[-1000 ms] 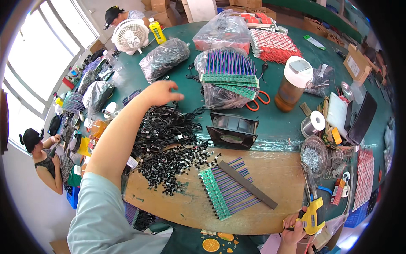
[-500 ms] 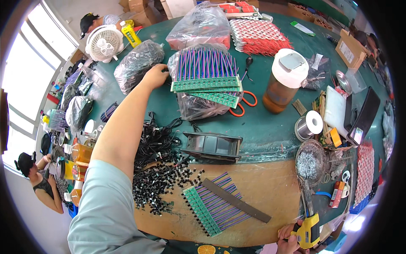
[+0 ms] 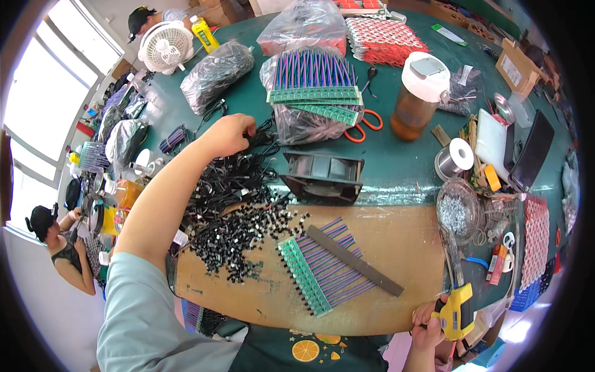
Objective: The person assembles wiring harnesses onto a green circuit component strip by soldering the wires with a soldering iron and securing them with a hot glue gun.
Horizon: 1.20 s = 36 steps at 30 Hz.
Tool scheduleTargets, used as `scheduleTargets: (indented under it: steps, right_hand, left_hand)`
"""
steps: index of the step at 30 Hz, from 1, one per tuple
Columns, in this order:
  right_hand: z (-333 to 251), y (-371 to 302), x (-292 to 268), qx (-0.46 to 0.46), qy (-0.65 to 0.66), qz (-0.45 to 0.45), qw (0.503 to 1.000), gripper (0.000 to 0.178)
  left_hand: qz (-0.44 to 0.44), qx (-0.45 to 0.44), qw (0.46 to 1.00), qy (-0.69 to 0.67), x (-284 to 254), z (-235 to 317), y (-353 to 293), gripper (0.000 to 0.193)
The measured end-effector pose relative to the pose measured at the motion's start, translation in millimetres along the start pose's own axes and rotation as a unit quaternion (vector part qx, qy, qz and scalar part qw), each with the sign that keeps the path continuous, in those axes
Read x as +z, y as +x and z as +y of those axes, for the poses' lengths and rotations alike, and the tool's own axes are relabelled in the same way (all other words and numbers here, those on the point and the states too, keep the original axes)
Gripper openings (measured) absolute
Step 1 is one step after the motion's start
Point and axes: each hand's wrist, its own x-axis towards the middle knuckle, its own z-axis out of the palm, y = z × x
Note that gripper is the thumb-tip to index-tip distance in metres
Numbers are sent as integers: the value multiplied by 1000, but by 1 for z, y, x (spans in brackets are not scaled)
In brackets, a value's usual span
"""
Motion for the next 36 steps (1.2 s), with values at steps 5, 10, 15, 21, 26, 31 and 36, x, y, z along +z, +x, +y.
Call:
scheduleTargets:
  steps: [5, 10, 15, 21, 26, 31, 36]
  right_hand:
    - [-8, -3, 7, 21, 14, 33, 999, 66]
    - [-4, -6, 0, 12, 14, 29, 999, 64]
    - [-10, 0, 6, 25, 25, 4, 999, 63]
    - [-18, 11, 23, -31, -33, -25, 999, 62]
    - [-18, 5, 24, -27, -47, -40, 998, 64]
    - [-21, -21, 41, 35, -39, -97, 994, 68]
    - [-17, -51, 66, 108, -200, -181, 957, 23]
  left_hand:
    - [59, 21, 998, -8, -48, 53, -81, 26]
    - [118, 32, 989, -87, -46, 133, -163, 25]
    - [41, 78, 986, -141, 4, 196, -252, 29]
    - [17, 48, 986, -160, 39, 218, -263, 33]
    - [92, 36, 971, -217, 56, 249, -242, 35]
    - [109, 32, 981, -157, 74, 254, -230, 24]
    - [122, 54, 966, -221, 74, 259, -236, 19]
